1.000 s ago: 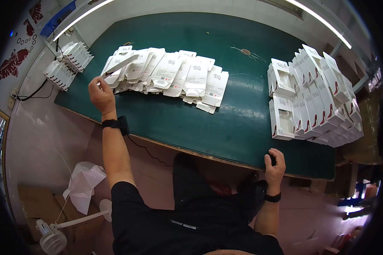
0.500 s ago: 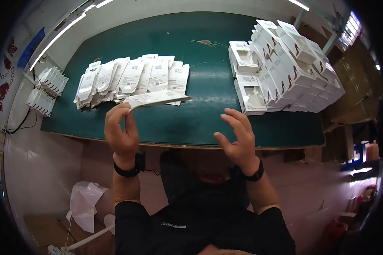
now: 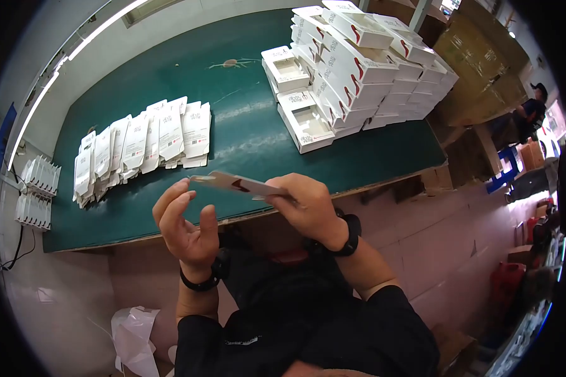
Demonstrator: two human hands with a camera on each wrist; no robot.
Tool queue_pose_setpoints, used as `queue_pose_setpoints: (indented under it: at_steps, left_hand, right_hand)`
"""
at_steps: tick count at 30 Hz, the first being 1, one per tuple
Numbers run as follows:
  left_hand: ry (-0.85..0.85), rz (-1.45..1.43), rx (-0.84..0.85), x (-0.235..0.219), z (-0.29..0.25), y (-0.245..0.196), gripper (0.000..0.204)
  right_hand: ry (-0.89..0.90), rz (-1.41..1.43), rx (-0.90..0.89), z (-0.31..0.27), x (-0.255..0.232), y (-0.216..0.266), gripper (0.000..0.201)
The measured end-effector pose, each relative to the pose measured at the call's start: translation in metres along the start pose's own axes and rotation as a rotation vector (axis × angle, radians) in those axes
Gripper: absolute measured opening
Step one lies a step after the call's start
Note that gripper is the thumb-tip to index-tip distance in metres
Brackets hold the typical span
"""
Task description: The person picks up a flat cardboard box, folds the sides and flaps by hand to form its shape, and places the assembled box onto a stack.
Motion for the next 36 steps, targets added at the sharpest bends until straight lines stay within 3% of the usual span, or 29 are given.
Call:
queue_pose_setpoints:
  at_steps: [1, 4, 5, 7, 12, 20, 24, 28, 36]
  left_hand:
    - [0.001, 0.008, -0.005, 0.004, -0.005, 0.000, 0.036]
    - [0.004, -0.200, -0.309, 0.016, -0.026, 0.014, 0.050]
    - [0.002, -0.193, -0.312, 0.020, -0.034, 0.017, 0.050]
    - [0.124, -0.605, -0.572, 0.034, -0.052, 0.028, 0.050]
    - [0.221, -0.891, -0.686, 0.052, -0.075, 0.029, 0.048]
    - [0.310, -0.783, -0.683, 0.059, -0.085, 0.021, 0.051]
    - [0.309, -0.758, -0.685, 0.062, -0.086, 0.018, 0.053]
    - [0.291, -0.678, -0.655, 0.065, -0.088, 0.017, 0.061]
    - [0.286, -0.487, -0.643, 0.072, -0.096, 0.018, 0.080]
  right_hand:
    - [0.005, 0.008, -0.001, -0.003, -0.002, -0.002, 0.031]
    - [-0.068, 0.580, 0.345, -0.015, -0.003, -0.022, 0.028]
    - [-0.062, 0.585, 0.344, -0.017, -0.001, -0.026, 0.028]
    - [-0.053, 0.824, 0.361, -0.021, 0.006, -0.036, 0.031]
    - [0.029, 1.009, 0.415, -0.031, 0.023, -0.042, 0.044]
    - [0.017, 0.630, 0.257, -0.031, 0.027, -0.036, 0.080]
    - [0.055, 0.509, 0.274, -0.035, 0.031, -0.040, 0.089]
    - [0.079, 0.346, 0.254, -0.037, 0.036, -0.038, 0.088]
    - [0.109, 0.304, 0.211, -0.038, 0.046, -0.031, 0.084]
Point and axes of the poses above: each hand's wrist, its own z-axis towards the middle knuckle, its own x-axis out of the palm, y = z × x, the point moved 2 cm from there along z, towards the middle knuckle, and after that the axes turned 11 degrees about y, right-handed, at the moved point
